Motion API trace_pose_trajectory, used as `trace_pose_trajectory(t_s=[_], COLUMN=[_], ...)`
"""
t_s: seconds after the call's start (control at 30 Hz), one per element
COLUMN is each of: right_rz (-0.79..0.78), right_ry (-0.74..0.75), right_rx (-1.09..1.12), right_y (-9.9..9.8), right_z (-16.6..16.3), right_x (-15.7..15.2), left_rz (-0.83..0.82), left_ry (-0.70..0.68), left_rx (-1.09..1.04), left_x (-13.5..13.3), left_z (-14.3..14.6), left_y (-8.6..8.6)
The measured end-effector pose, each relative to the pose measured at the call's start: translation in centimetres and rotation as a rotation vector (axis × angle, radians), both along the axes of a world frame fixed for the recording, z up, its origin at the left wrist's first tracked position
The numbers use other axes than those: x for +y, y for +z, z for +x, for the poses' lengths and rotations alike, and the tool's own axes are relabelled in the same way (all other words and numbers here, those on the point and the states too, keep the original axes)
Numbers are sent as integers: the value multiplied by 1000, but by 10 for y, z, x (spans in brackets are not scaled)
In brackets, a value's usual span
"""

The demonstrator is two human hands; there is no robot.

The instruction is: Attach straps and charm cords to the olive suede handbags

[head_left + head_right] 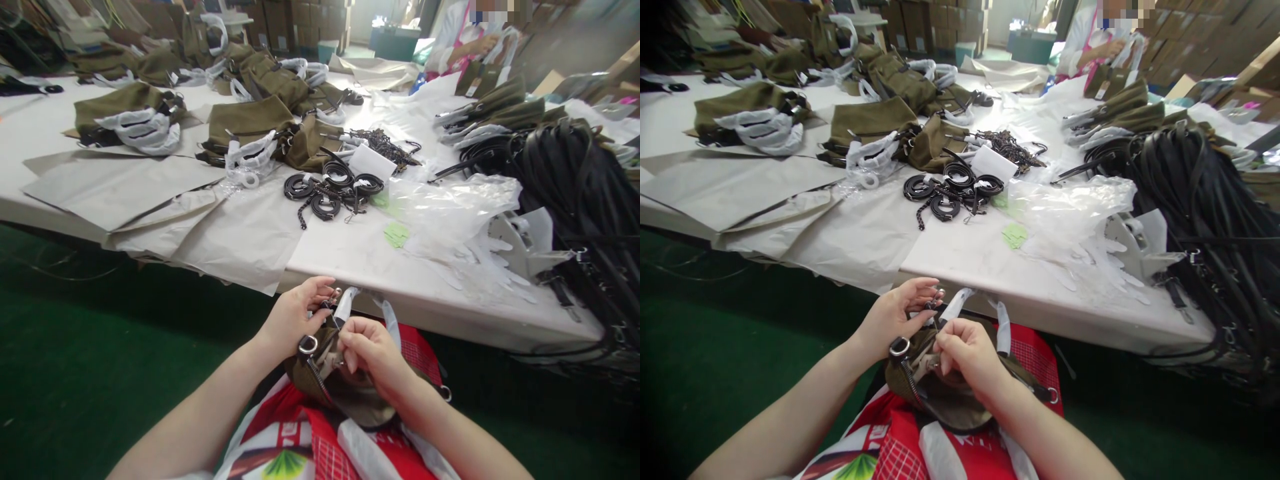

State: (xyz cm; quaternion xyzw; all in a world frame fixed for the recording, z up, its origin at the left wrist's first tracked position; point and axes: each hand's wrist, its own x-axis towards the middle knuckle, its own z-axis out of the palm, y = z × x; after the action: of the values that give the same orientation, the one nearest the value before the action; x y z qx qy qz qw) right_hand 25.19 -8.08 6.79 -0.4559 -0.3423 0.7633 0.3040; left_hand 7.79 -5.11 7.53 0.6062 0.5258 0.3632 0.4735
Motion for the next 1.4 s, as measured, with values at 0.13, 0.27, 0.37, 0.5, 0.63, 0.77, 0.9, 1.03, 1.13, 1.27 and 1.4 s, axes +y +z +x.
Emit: trace_pose_trajectory(t_s=[0.13, 0.27, 0.37, 0.5, 0.63, 0.77, 0.9, 1.03, 1.13, 1.27, 1.4], right_rz=[11, 25, 122, 408, 547, 550, 465, 443, 440, 440, 320], right_ry=[12, 32, -7, -192, -89, 11, -107, -92, -166, -211, -143], right_rx=[-11, -11, -31, -175, -282, -231, -167, -105, -111, -91, 53], right_y=[-3, -3, 0, 9, 22, 24, 17, 20, 24, 26, 25], right_z=[-3, -5, -1, 8, 11, 8, 8, 11, 12, 15, 23], right_x=[4, 5, 2, -6, -7, -5, -6, -7, -8, -9, -9], left_rz=[-14, -18, 27, 191, 368, 521, 577, 544, 458, 282, 140], left_ry=[-57, -184, -250, -277, -332, -348, -358, -329, -233, -289, -213], left_rx=[-23, -67, -118, 28, 166, 292, 347, 274, 267, 173, 2], left_x=[-1, -2, -4, -13, -27, -38, -45, -44, -37, -26, -21], left_z=[3, 1, -7, -12, -5, 7, 11, 10, 11, 16, 16], left_y=[-2, 6, 21, 40, 49, 51, 55, 56, 52, 43, 34])
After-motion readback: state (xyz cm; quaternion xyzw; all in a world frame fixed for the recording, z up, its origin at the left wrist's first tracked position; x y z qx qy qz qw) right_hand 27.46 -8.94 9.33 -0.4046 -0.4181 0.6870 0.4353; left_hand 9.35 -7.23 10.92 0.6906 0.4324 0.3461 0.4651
